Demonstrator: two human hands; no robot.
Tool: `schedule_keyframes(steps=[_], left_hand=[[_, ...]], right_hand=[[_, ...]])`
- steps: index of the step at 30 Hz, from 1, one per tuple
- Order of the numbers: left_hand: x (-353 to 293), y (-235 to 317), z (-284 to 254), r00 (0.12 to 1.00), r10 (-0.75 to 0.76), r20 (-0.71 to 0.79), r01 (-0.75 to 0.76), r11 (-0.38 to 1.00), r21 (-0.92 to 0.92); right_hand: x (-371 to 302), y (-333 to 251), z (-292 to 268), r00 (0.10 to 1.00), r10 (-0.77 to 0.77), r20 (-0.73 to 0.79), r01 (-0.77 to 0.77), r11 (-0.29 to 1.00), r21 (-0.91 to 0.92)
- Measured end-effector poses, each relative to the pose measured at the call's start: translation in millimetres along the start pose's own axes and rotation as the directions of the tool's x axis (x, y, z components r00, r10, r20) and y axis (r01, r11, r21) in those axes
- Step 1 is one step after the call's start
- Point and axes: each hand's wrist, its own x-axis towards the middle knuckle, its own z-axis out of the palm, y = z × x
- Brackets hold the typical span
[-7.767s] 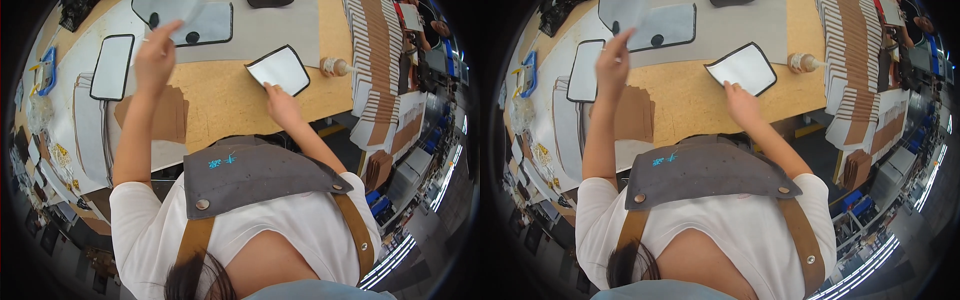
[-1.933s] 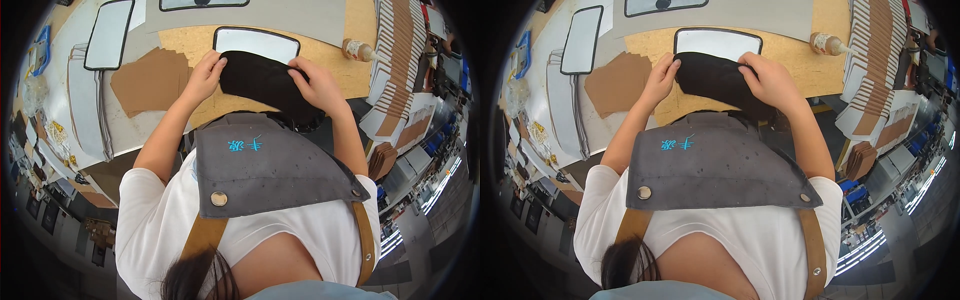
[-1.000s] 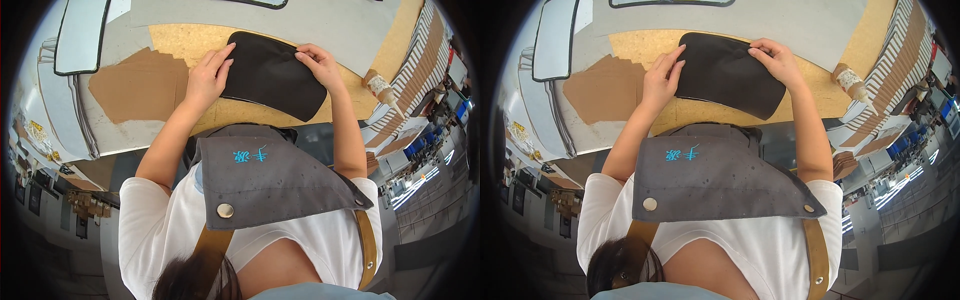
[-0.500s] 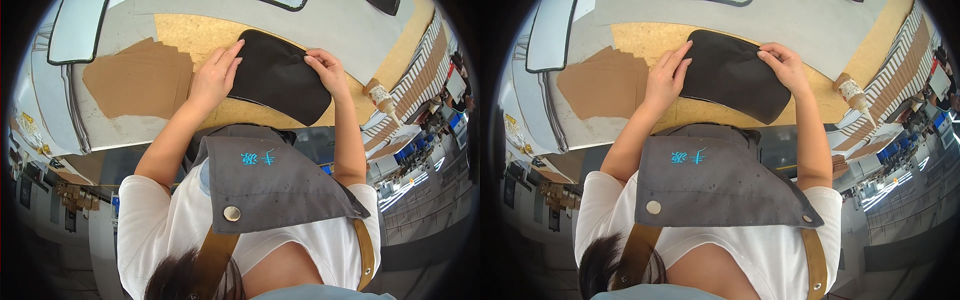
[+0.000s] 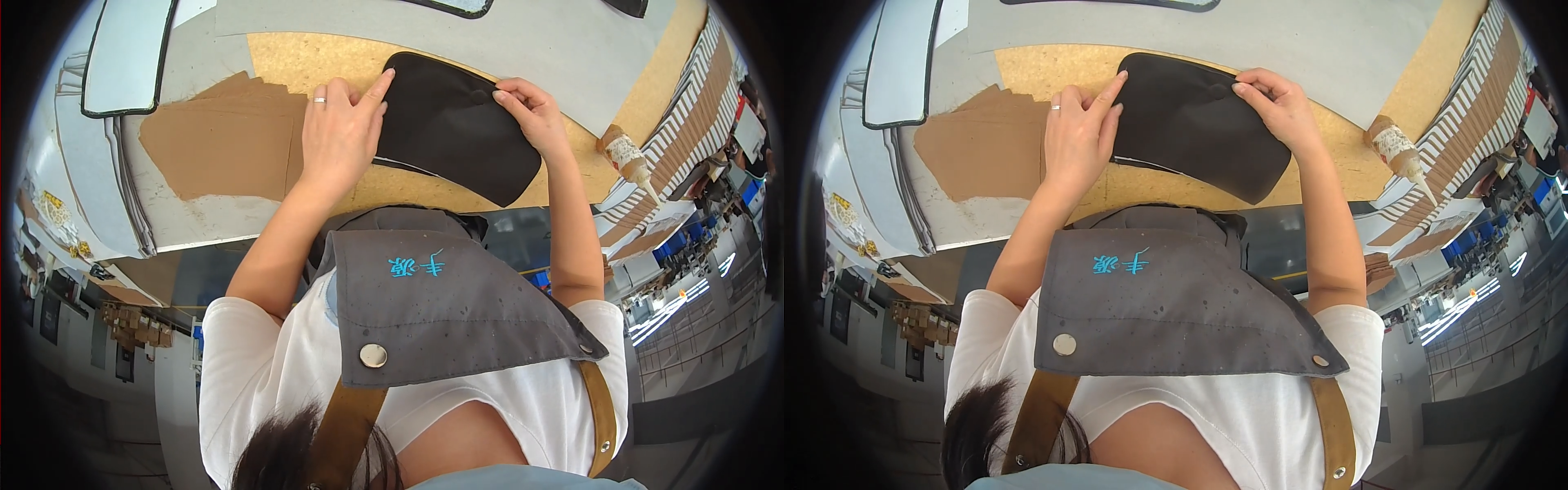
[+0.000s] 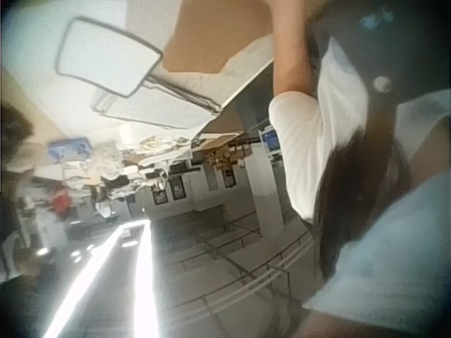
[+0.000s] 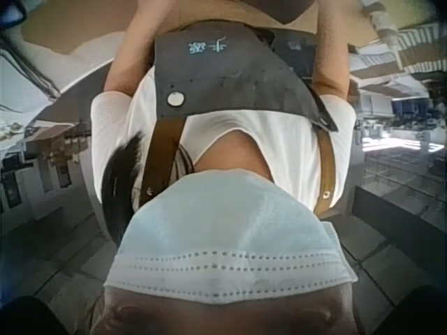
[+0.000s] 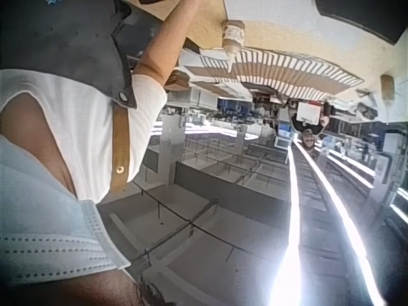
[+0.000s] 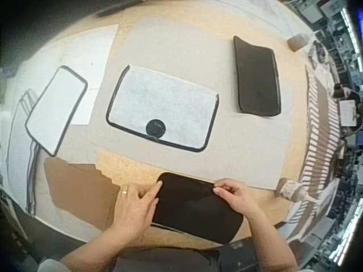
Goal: Assembling and gluing together pieces of leather at a workshop table.
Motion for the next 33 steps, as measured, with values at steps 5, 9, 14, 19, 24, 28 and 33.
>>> schedule_keyframes(steps=[5,9,14,19,24,28,33], left_hand=[[6.6,6.4,1.4,0.958,0.256,-0.127,-0.255,0.967,0.022],[10.8,3.2,6.0,0.952,0.301,-0.053,-0.294,0.948,0.12],[21.0,4.3,5.6,0.918,0.395,-0.026,-0.353,0.848,0.396],[28.5,7.7,3.4,0.924,0.379,-0.051,-0.332,0.86,0.387],[23.1,6.2,11.4,0.916,0.396,-0.065,-0.336,0.846,0.414],[23.6,8.5,8.5,0.938,0.346,-0.01,-0.317,0.872,0.373],[27.9,28.6,8.9,0.907,0.414,0.081,-0.422,0.882,0.21]], right_hand=[[-0.8,0.2,2.7,1.0,-0.022,0.005,0.022,1.0,0.011],[-1.9,-0.3,4.4,0.999,-0.036,0.012,0.035,0.998,0.057],[-2.0,4.6,6.0,0.996,-0.092,-0.01,0.092,0.996,-0.011],[-1.6,-0.3,4.9,0.995,-0.101,-0.013,0.101,0.995,-0.025],[0.1,0.7,7.7,0.997,-0.068,-0.039,0.067,0.997,-0.024],[-0.6,-3.9,7.3,0.996,-0.066,-0.051,0.063,0.996,-0.063],[0.8,-3.5,7.6,0.995,-0.1,-0.018,0.097,0.989,-0.111]])
